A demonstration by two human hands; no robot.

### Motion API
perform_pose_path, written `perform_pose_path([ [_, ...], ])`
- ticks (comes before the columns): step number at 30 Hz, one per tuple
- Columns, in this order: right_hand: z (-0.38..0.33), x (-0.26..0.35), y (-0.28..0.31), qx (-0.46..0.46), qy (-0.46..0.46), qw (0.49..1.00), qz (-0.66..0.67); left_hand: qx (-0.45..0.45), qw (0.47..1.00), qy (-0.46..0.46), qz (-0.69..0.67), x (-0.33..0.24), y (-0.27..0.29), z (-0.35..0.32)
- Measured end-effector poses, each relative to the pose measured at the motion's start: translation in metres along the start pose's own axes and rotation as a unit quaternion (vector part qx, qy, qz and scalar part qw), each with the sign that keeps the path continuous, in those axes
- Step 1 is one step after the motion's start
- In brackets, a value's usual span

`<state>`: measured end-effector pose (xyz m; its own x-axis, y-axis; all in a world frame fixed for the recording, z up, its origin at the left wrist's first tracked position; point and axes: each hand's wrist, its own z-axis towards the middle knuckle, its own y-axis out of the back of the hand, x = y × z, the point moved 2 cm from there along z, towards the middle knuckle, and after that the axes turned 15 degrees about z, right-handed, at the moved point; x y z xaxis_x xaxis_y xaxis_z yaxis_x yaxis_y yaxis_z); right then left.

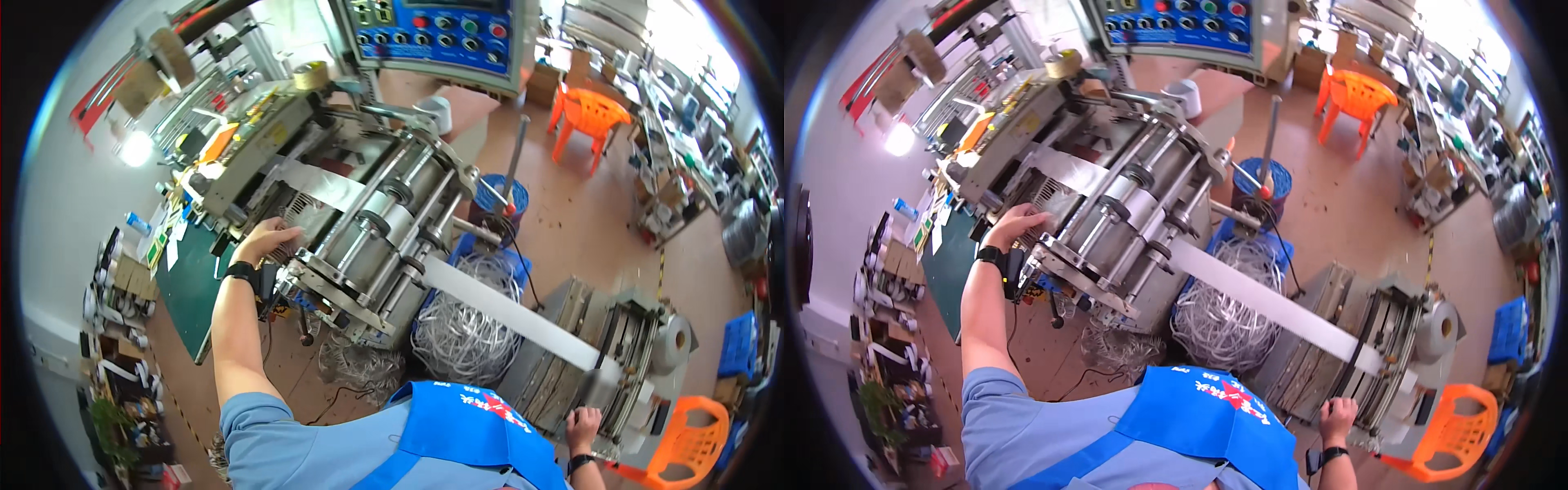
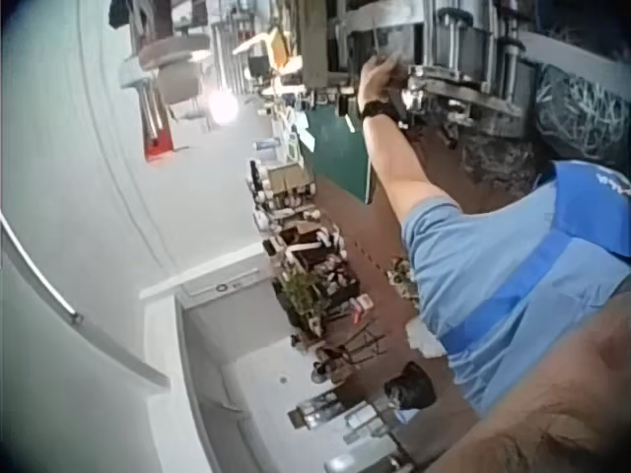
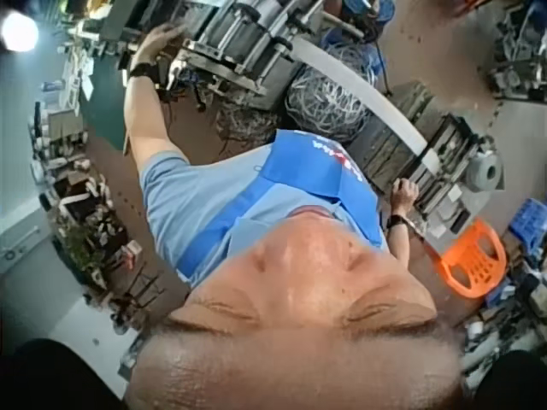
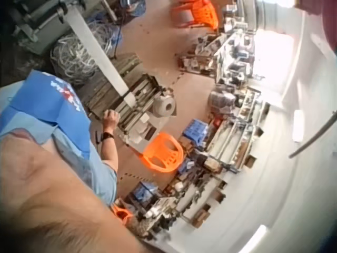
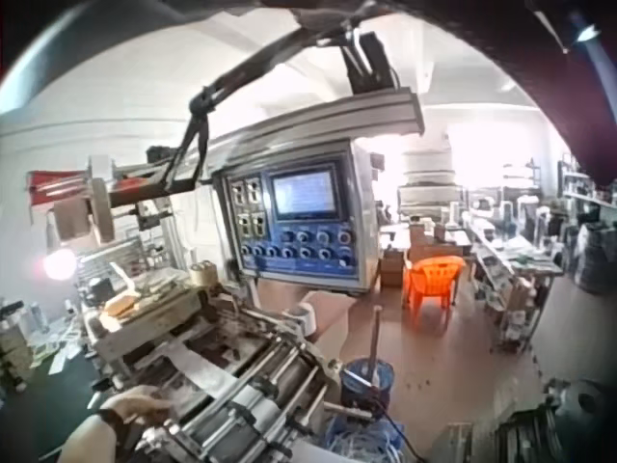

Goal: The recorder is adjusting and monitoring a machine that processes a long strip of white material on a production floor.

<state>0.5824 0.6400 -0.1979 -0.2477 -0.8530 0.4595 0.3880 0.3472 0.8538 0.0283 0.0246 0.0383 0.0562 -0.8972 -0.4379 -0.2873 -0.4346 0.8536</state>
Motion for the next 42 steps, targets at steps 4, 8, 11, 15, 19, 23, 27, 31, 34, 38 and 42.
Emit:
perform_pose_path([
  [4,0.003,0.004,0.001,0.019,-0.018,1.0,-0.009,-0.005,0.999,-0.02,0.031,0.01,0.0,0.005],
  [8,0.005,0.01,0.002,0.024,-0.013,0.999,-0.04,-0.027,0.999,-0.04,0.012,0.019,-0.004,0.004],
  [11,0.008,0.015,0.011,0.029,0.007,0.998,-0.053,-0.045,0.998,-0.048,-0.005,0.022,-0.004,0.001],
  [15,0.011,0.023,0.014,0.019,0.034,0.997,-0.061,-0.066,0.996,-0.059,-0.008,0.02,-0.003,-0.015],
  [19,0.013,0.024,0.013,0.016,0.044,0.997,-0.064,-0.093,0.993,-0.073,0.009,0.02,-0.001,-0.046],
  [23,0.012,0.021,0.014,0.033,0.036,0.997,-0.058,-0.118,0.991,-0.056,0.003,0.034,-0.02,-0.081],
  [27,0.013,0.022,0.013,0.035,0.033,0.997,-0.054,-0.147,0.988,-0.018,-0.044,0.061,-0.05,-0.099],
  [31,0.016,0.023,0.013,0.021,0.053,0.997,-0.05,-0.113,0.987,0.065,-0.092,0.079,-0.057,-0.111],
  [34,0.013,0.021,0.011,0.024,0.032,0.999,-0.029,-0.09,0.984,0.102,-0.119,0.077,-0.04,-0.132],
  [38,0.011,0.016,0.004,0.036,-0.029,0.999,0.006,-0.073,0.983,0.117,0.125,0.057,-0.002,-0.15],
  [42,0.009,0.014,0.004,0.032,-0.038,0.999,0.007,-0.038,0.977,0.14,0.156,0.03,0.008,-0.153],
])
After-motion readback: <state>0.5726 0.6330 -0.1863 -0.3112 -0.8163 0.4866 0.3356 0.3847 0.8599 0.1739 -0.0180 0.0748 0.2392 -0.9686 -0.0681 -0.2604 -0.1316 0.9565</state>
